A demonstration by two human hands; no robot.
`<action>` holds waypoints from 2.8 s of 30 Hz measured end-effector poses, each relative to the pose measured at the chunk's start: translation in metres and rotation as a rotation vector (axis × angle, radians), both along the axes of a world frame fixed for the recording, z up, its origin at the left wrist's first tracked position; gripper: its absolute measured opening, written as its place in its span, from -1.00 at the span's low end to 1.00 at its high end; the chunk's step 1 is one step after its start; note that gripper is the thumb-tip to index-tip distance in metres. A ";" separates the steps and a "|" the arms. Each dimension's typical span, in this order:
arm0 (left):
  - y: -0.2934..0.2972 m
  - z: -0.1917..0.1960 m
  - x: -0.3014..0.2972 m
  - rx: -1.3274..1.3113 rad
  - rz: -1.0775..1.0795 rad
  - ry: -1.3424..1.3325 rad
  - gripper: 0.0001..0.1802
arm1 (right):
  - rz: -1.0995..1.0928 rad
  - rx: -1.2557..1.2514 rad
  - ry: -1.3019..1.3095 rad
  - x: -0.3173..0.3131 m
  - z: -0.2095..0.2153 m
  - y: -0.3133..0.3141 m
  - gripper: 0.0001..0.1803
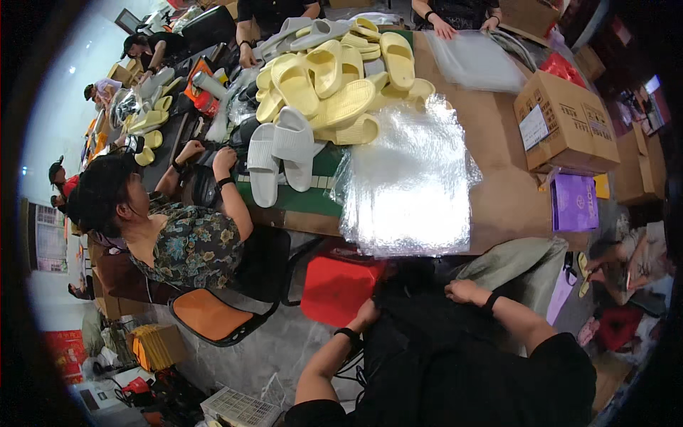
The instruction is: The recorder is seen putting sandals into plastic bags for packaging in a shoe factory environment.
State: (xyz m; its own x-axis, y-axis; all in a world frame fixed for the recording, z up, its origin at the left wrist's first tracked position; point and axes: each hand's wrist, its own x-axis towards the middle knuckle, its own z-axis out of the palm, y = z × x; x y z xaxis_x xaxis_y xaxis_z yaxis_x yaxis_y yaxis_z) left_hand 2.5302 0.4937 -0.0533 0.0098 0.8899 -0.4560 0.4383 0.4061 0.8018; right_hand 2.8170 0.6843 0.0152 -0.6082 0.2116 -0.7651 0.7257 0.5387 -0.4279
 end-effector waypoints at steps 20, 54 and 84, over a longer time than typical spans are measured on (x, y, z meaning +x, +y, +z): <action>0.081 0.076 -0.049 0.039 0.466 0.168 -0.79 | -0.974 0.732 0.446 -0.041 -0.019 0.195 -0.09; 0.280 0.020 -0.084 0.039 0.511 0.367 -0.10 | -1.122 0.189 0.681 -0.117 -0.077 0.246 -0.16; 0.276 0.016 -0.095 0.120 0.347 -0.686 -0.48 | -1.433 -0.435 0.732 -0.083 -0.037 0.242 -0.42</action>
